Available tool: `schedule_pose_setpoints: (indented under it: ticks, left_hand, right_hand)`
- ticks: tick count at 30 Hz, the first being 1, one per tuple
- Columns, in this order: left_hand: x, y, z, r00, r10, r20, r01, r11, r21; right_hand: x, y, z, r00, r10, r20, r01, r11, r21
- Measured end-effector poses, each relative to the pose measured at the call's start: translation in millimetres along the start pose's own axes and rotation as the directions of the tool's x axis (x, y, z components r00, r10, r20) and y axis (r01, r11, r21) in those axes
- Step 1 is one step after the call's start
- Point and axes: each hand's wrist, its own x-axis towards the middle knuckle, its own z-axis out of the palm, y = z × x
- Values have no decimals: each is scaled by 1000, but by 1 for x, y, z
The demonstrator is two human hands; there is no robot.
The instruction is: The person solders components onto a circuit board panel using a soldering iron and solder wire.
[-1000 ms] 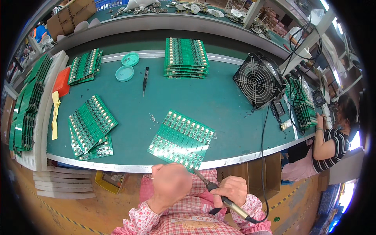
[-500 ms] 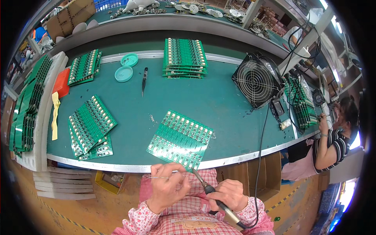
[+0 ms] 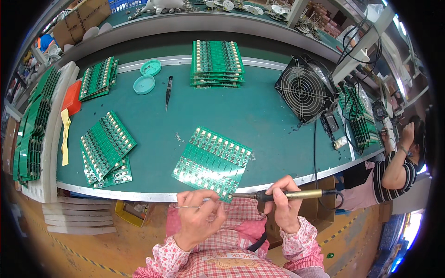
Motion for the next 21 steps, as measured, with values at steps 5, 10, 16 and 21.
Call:
schedule_pose_setpoints:
  ticks: [5,10,16,21]
  left_hand:
    - [0,0,1,1000,-11,-2,11,1000,4]
    - [1,0,2,1000,-9,3,9,1000,23]
    - [4,2,3,1000,-14,1,14,999,37]
    - [4,1,-1,1000,-12,24,11,999,37]
  right_hand:
    - [9,6,0,998,47,47,-49,998,34]
    - [15,6,-1,996,64,62,-67,997,39]
    - [20,12,-7,992,28,122,-27,1000,-7]
    - [30,14,-11,980,-13,198,10,1000,18]
